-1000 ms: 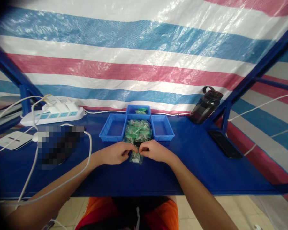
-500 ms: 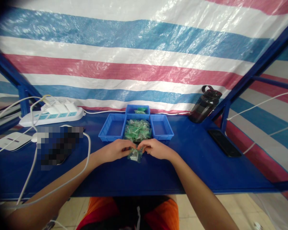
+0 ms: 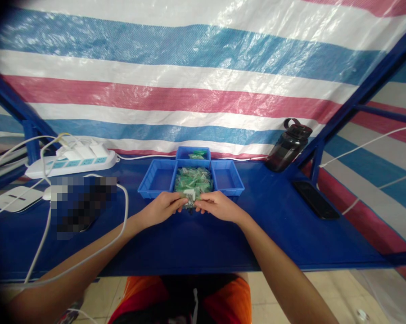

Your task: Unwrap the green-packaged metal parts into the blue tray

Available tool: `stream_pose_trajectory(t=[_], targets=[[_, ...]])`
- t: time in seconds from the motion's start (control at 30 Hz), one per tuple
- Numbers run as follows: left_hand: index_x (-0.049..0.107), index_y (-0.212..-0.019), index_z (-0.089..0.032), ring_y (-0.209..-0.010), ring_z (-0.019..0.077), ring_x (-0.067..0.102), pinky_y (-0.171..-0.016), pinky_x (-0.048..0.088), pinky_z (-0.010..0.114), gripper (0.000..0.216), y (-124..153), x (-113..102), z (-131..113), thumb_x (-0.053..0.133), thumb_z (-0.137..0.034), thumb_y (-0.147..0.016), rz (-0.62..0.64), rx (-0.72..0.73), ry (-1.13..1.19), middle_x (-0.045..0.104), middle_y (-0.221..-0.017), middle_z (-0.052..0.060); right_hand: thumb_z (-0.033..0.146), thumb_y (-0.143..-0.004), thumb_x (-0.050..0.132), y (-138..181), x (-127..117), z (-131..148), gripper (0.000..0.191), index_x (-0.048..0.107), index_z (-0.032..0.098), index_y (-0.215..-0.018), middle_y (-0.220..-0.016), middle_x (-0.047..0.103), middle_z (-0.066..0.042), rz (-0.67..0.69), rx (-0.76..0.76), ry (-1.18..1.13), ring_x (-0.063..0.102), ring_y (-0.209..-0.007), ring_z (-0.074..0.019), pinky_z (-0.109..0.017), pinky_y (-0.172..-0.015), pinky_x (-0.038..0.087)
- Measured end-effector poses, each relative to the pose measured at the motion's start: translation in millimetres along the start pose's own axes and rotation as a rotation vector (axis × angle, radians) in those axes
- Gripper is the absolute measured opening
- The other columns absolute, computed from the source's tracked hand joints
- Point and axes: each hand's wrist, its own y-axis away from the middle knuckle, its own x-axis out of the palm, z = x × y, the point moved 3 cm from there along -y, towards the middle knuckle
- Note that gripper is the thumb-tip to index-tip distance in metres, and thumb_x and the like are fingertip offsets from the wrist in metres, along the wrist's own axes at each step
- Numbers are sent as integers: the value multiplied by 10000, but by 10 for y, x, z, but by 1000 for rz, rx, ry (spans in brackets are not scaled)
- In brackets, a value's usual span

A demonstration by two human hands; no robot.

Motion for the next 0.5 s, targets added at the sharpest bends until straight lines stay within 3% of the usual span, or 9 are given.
stream_pose_trajectory(t=[0.17, 0.37, 0.43, 0.5], targets=[[516, -654, -162, -515, 92, 525, -535, 396, 191, 438, 6, 18, 21, 355, -439, -951, 27, -49, 80, 540, -549, -26, 391, -873, 547, 7, -27, 6, 247, 617, 156, -907, -754, 644, -22, -84, -10, -43, 615, -701, -150, -254, -641, 478], [499, -642, -160, -531, 93, 532, -547, 408, 194, 446, 7, 30, -1, 347, -442, -952, 58, -52, 99, 526, -551, -27, 352, -852, 578, -4, -47, 2, 311, 522, 200, -1118, -752, 624, 0, -223, -51, -103, 616, -657, -144, -261, -607, 490], [542, -708, -155, -540, 98, 543, -551, 411, 197, 392, 4, 31, -6, 378, -420, -946, 21, -51, 93, 530, -563, -31, 339, -864, 562, -9, -38, 3, 332, 485, 210, -1159, -710, 606, 15, -228, -73, -94, 605, -626, -140, -262, -600, 484], [582, -921, -155, -567, 104, 569, -559, 428, 200, 281, 3, 17, -3, 419, -383, -933, -65, -48, 120, 570, -641, -28, 333, -873, 550, -12, -36, -5, 332, 452, 216, -1167, -678, 585, 27, -238, -83, -95, 593, -602, -136, -261, -590, 473]])
